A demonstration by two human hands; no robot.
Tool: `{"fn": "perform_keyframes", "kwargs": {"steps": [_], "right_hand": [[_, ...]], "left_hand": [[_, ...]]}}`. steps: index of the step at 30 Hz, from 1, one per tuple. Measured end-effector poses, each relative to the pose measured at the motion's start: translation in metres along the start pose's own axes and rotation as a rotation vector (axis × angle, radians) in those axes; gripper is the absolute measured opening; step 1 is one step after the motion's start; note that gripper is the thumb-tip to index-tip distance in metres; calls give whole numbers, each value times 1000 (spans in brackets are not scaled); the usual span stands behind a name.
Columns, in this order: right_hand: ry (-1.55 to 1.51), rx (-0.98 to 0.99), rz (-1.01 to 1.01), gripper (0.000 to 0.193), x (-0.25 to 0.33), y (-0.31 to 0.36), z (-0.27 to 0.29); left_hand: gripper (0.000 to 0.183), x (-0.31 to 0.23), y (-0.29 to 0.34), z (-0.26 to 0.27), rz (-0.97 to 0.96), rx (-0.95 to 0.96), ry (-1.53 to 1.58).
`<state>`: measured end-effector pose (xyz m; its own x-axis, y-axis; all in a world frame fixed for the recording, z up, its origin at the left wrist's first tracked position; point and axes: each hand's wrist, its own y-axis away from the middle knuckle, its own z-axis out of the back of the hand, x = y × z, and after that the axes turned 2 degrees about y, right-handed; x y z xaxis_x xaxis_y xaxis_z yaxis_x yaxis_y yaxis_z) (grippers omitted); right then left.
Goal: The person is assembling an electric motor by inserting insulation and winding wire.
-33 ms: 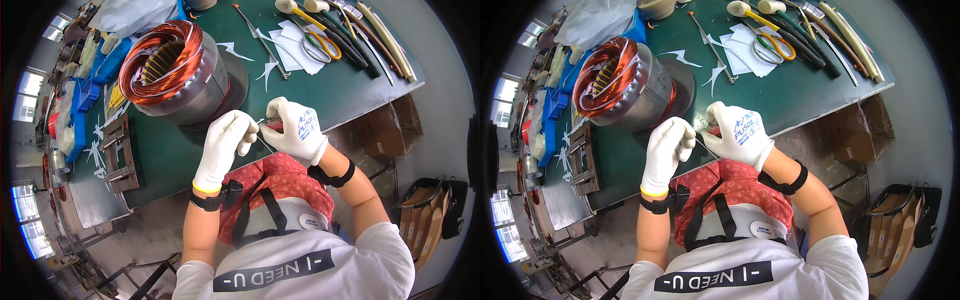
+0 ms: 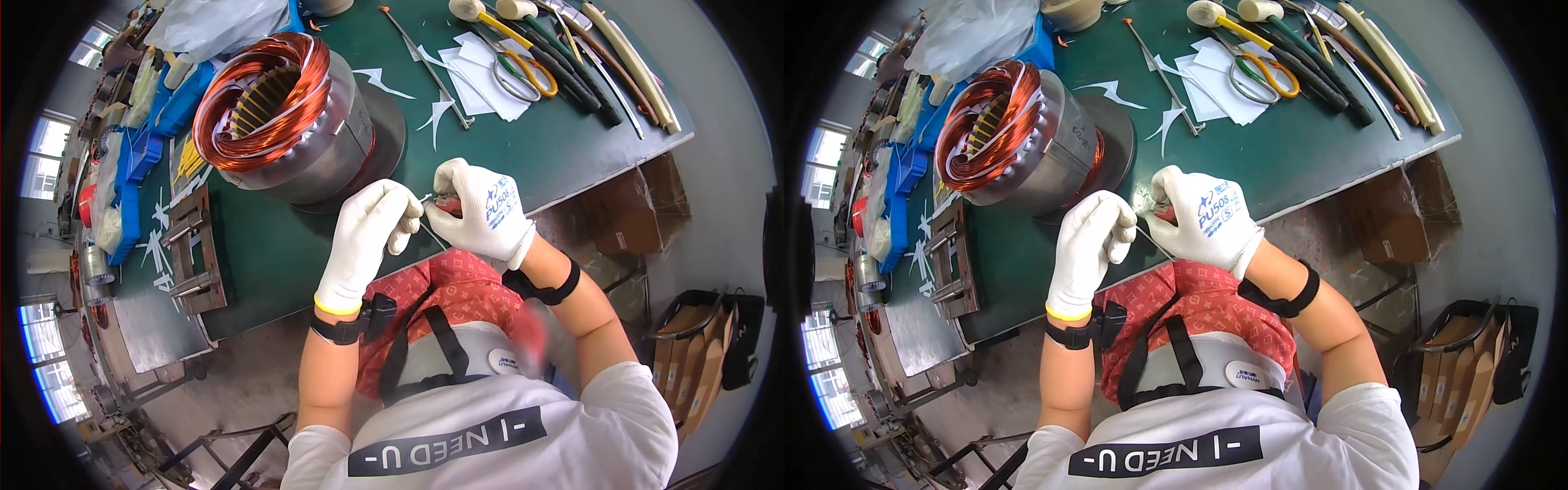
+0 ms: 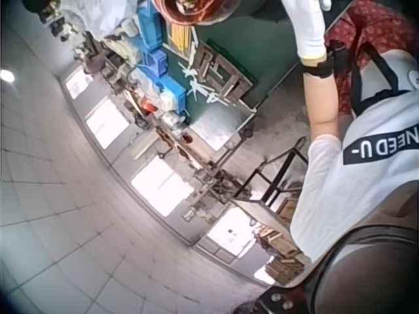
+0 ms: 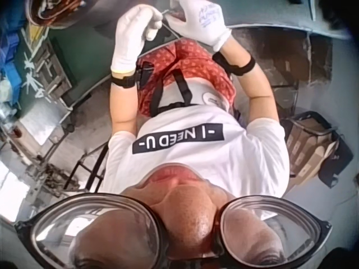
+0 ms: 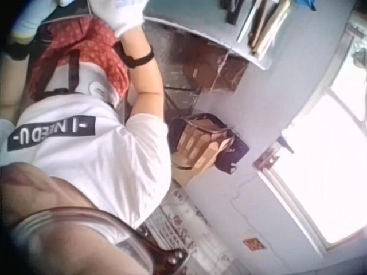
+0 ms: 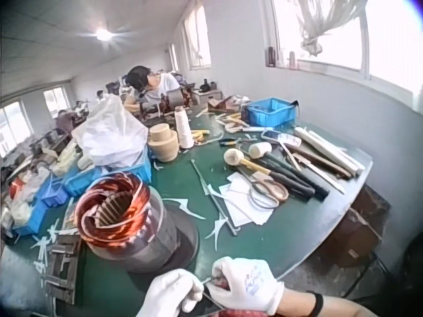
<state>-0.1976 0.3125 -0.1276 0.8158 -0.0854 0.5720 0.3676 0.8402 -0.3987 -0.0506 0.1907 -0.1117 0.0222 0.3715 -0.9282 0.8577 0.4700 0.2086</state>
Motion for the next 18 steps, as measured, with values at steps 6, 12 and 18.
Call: {"fn": "perform_keyframes", "kwargs": {"steps": [6,12,18], "right_hand": [[-56,24,36,28,-1,0,-2],[-59,12,57,33,1,-1,-1],[-51,64,-48,29,5,-1,5]], "left_hand": [[25,-1,0,-1,-6,15,-50],[24,0,1,-1,1,21,-47],[25,0,1,0,-14,8,-17]]}}
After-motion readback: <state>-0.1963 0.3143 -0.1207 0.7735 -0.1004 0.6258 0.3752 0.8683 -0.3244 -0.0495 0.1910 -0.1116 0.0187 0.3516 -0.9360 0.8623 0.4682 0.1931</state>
